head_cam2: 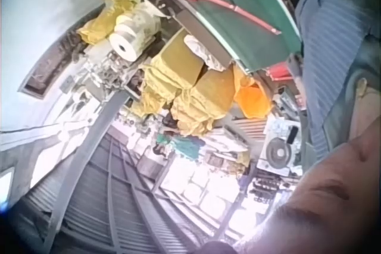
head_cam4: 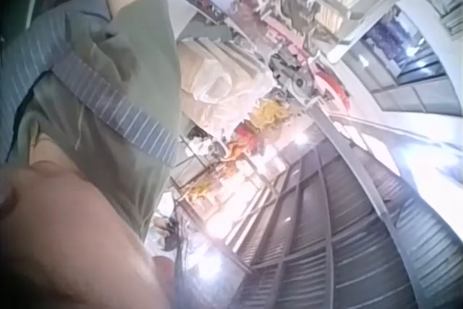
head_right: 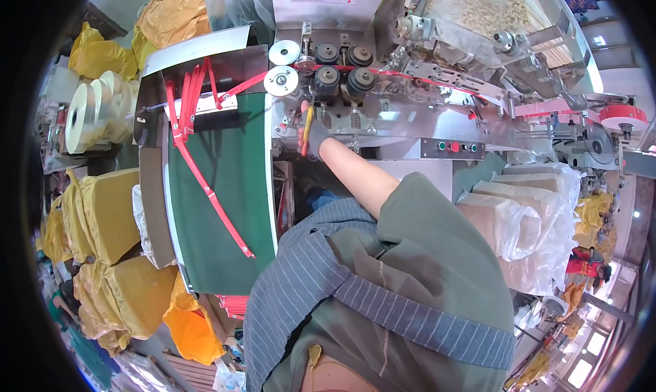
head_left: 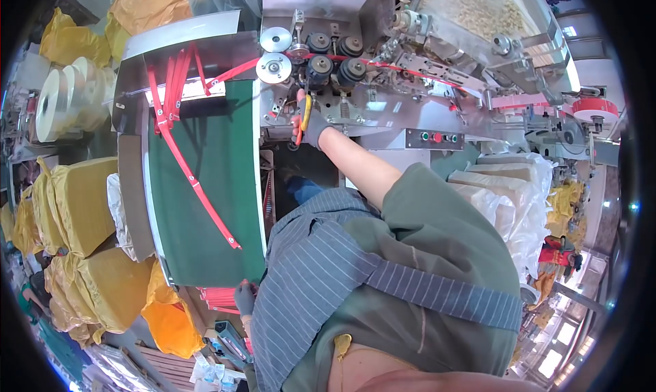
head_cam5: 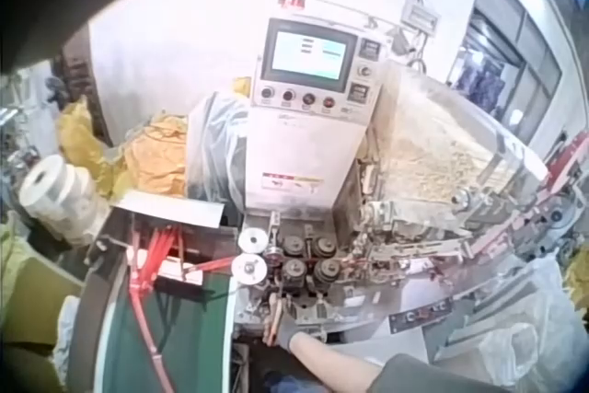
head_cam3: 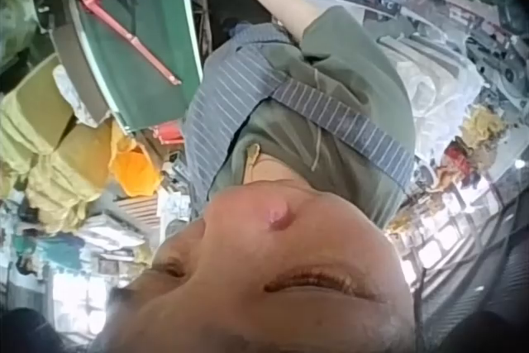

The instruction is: Bundling red plastic straps, placing them into plastic bags, and using an industrial machine to cut or seal the components.

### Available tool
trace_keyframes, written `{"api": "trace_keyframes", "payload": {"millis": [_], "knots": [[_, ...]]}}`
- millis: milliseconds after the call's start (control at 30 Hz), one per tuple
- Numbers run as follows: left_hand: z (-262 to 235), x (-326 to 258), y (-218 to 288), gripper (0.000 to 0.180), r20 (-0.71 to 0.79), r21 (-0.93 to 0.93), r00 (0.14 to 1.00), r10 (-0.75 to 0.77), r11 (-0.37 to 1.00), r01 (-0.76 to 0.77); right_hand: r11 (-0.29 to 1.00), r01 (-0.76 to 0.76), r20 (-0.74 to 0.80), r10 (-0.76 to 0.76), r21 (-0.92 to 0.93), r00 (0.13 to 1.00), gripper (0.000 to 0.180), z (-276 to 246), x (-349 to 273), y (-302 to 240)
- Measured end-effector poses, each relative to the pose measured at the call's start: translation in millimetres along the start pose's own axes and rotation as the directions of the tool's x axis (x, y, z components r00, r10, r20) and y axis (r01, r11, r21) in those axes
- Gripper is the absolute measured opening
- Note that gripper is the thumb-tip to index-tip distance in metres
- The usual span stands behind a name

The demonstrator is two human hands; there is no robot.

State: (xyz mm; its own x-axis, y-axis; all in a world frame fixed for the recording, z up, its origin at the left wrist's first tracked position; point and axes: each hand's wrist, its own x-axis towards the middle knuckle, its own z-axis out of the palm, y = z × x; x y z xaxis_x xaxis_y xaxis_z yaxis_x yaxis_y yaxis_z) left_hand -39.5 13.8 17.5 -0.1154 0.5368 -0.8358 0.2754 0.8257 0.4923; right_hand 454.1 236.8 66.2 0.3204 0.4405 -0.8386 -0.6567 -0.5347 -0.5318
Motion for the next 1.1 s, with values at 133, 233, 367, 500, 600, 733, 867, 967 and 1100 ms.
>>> {"api": "trace_keyframes", "payload": {"millis": [133, 233, 367, 500, 600, 733, 867, 967, 1100], "knots": [[2, -2, 15, 0.023, 0.022, -0.088, 0.998, -0.063, 0.994, 0.065, 1.000, -0.011, -0.001, 0.011, -0.002, 1.000, 0.079, -3, 1, 3], [5, -6, 20, 0.022, -0.028, -0.020, 0.998, -0.055, 0.998, 0.054, 1.000, -0.022, -0.002, 0.022, 0.011, 1.000, 0.079, -2, 0, 2], [7, -6, 18, 0.024, -0.019, -0.056, 0.998, -0.058, 0.997, 0.057, 1.000, -0.025, 0.003, 0.025, 0.016, 1.000, 0.079, -3, -1, 0], [9, -11, 21, 0.025, -0.027, -0.034, 0.998, -0.064, 0.997, 0.063, 1.000, -0.007, 0.003, 0.007, -0.005, 1.000, 0.080, -2, 1, -2], [8, -11, 17, 0.025, -0.022, -0.033, 0.996, -0.081, 0.996, 0.081, 0.999, -0.010, -0.015, 0.010, -0.031, 1.000, 0.080, -3, 3, -2], [9, -16, 19, 0.026, -0.039, -0.020, 0.997, -0.062, 0.998, 0.061, 0.993, -0.095, 0.024, 0.093, 0.074, 0.995, 0.077, -1, 11, -9], [9, -29, 26, 0.026, -0.044, -0.066, 0.999, -0.021, 0.998, 0.018, 0.973, -0.149, -0.003, 0.152, 0.175, 0.988, 0.074, 8, 20, -6], [16, -45, 56, 0.025, -0.088, 0.185, 0.993, 0.077, 0.981, -0.059, 0.962, -0.260, 0.473, 0.192, 0.082, 0.860, 0.076, -14, 14, 15], [45, 15, 109, 0.030, -0.160, 0.157, 0.896, 0.414, 0.907, -0.391, 0.929, -0.298, 0.267, 0.351, -0.219, 0.898, 0.076, -28, -32, 43]]}}
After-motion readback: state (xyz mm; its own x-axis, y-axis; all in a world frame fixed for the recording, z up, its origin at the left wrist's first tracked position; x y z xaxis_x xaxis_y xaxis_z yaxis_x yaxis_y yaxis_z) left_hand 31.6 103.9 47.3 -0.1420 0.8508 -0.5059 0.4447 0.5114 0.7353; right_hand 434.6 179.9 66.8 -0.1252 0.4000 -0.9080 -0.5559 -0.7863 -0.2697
